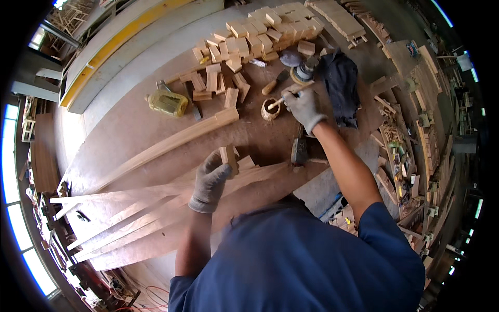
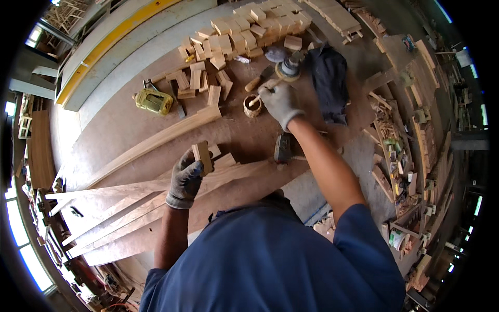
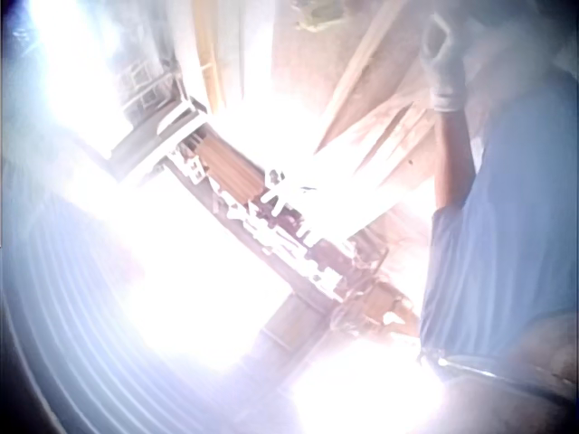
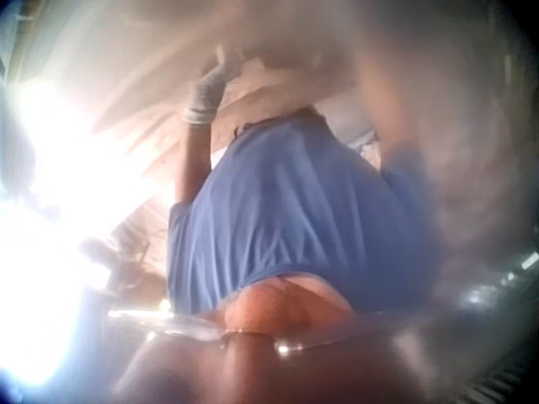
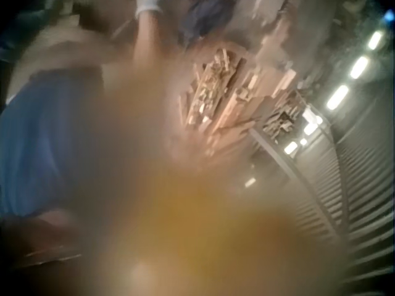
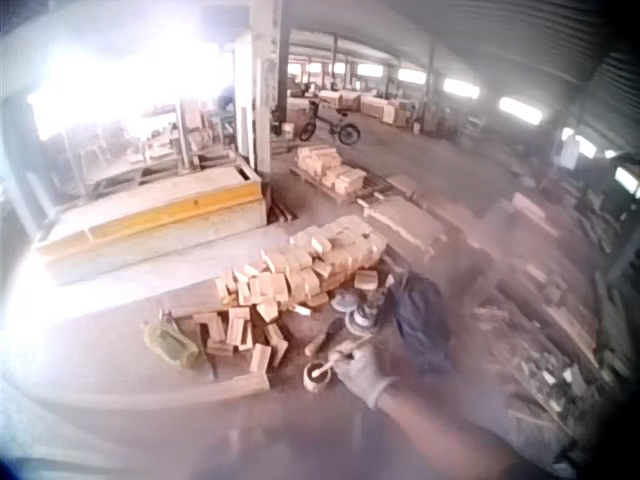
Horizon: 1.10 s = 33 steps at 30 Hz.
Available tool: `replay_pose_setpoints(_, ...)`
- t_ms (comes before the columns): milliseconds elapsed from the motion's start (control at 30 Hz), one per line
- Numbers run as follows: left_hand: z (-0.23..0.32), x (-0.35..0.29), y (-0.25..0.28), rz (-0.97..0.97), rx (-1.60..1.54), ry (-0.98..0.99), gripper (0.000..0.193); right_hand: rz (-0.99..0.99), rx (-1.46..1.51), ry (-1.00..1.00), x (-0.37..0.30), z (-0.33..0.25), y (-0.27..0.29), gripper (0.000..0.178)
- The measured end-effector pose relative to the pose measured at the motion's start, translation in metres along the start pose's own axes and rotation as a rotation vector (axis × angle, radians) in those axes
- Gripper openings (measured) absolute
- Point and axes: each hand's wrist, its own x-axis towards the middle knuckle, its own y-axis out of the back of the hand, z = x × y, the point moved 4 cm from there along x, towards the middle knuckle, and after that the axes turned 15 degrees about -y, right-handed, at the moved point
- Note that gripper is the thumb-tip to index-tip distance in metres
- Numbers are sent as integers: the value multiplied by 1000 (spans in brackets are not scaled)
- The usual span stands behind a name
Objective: The person applies glue to small wooden blocks using a brush and attaches them to long wooden planks with a pneumatic nail gun. The person repeatedly picks up blocks, applies adhesive, and fastens them to the planks in a workshop setting.
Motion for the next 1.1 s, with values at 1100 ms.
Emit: replay_pose_setpoints(1100,-44,-8,-58,-453,1301,-489,41,-357,-417,46,-174,108,-66,53)
